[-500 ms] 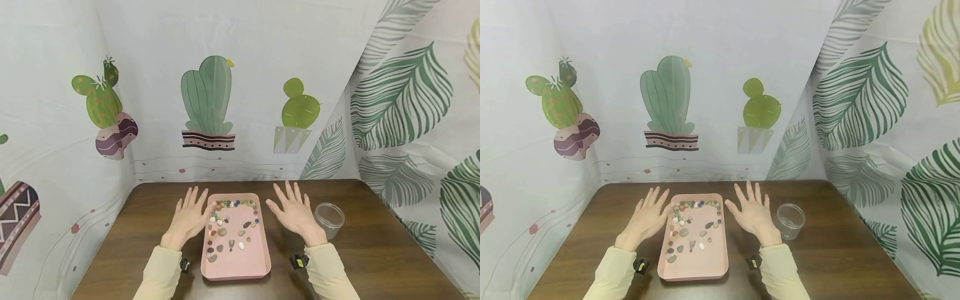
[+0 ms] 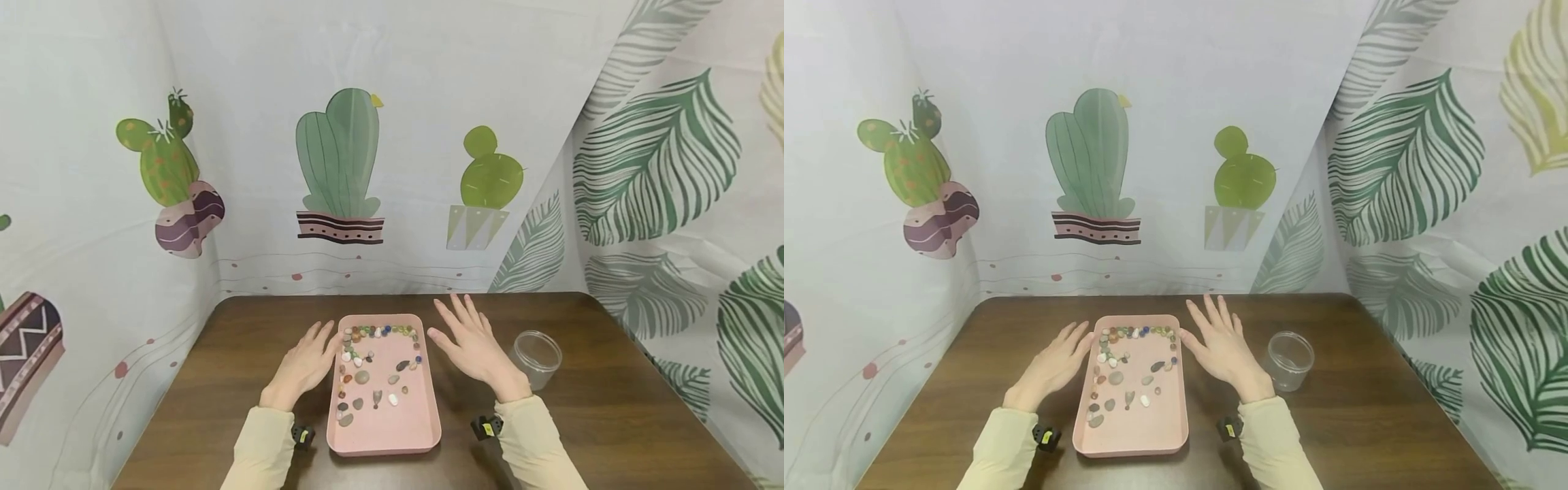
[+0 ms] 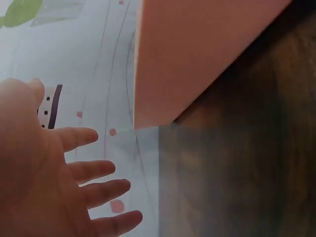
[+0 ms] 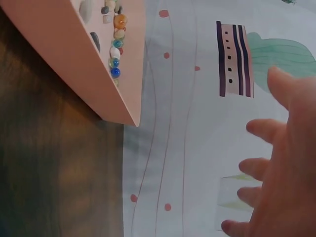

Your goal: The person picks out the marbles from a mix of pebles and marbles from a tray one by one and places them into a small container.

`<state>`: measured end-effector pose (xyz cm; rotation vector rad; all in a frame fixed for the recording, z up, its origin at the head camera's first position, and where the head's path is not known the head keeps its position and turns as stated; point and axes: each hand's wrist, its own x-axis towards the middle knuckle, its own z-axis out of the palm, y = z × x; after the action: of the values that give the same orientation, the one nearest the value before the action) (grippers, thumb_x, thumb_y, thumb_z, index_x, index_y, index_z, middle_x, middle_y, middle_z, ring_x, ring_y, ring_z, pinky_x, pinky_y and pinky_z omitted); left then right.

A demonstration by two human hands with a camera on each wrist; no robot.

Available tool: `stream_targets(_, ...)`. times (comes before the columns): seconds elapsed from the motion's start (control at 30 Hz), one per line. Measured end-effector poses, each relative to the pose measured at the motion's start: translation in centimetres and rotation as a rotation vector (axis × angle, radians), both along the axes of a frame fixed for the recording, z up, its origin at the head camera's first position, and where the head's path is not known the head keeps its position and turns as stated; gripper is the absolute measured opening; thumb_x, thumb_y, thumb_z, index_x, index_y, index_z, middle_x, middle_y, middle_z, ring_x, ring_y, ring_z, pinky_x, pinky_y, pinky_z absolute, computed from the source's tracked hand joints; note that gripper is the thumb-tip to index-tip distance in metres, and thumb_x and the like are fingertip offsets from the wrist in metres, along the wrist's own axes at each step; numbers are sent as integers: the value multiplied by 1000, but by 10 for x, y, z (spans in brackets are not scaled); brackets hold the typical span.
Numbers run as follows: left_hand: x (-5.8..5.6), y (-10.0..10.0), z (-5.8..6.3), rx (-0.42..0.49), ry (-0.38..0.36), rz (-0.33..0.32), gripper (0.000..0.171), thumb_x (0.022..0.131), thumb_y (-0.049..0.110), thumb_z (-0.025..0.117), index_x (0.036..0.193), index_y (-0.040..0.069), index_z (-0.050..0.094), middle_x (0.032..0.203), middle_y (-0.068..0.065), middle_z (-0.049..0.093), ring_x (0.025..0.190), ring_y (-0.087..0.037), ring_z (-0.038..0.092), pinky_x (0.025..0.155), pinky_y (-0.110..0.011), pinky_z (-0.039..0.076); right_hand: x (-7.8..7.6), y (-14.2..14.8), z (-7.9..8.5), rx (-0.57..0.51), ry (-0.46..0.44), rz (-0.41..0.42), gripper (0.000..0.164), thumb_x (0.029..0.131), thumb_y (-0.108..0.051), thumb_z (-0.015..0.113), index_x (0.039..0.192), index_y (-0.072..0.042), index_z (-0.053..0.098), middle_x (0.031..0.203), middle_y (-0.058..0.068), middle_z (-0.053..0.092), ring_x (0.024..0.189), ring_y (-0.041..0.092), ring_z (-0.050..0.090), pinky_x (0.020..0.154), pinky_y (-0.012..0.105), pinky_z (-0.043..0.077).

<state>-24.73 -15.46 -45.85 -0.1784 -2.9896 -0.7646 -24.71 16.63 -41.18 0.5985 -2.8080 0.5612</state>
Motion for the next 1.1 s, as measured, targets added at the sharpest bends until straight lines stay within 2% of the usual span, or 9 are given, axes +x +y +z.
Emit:
stream_targets(0.2, 0, -3, -6, 43, -38, 13, 72, 84, 65, 13, 137, 19, 29, 139, -12, 26, 120, -37, 31, 87, -59, 25, -2, -3, 0, -32, 27, 65, 58, 88, -52, 37, 138, -27, 23, 145, 5, 8, 131, 23, -4, 96, 55, 7)
stream_targets(0.4, -2, -3, -12, 59, -14, 34, 73, 84, 66, 16, 134, 17, 36, 134, -10, 35, 116, -37, 37, 85, -60, 27, -9, -9, -1, -25, 56, 148, 56, 88, -50, 39, 137, -24, 29, 144, 4, 13, 131, 21, 2, 97, 51, 10)
stream_targets(0.6, -2, -3, -21, 90, 49, 22, 59, 87, 55, 35, 126, 12, 46, 126, -10, 44, 111, -33, 43, 83, -56, 32, -18, -13, -5, 3, 148, 240, 49, 86, -39, 51, 131, -22, 40, 142, 6, 22, 130, 21, 11, 97, 49, 15)
stream_targets(0.7, -4, -2, -27, 90, 87, 26, 49, 88, 47, 42, 119, 11, 52, 118, -8, 50, 106, -31, 48, 80, -53, 36, -23, -15, -7, 15, 170, 281, 45, 86, -36, 53, 128, -21, 45, 140, 7, 26, 129, 24, 17, 96, 51, 18)
stream_targets(0.9, -5, 0, -33, 112, 119, 58, 35, 86, 42, 49, 106, 16, 59, 101, -2, 56, 93, -25, 55, 73, -48, 41, -33, -24, -10, -5, 149, 326, 39, 87, -34, 52, 123, -20, 50, 135, 8, 33, 124, 26, 27, 93, 53, 23)
stream_targets(1.1, -4, 1, -37, 136, 131, 59, 28, 86, 38, 52, 102, 17, 60, 96, 0, 59, 89, -22, 56, 71, -47, 41, -42, -41, -12, -17, 130, 340, 32, 86, -29, 55, 117, -20, 56, 132, 4, 38, 119, 22, 33, 90, 49, 27)
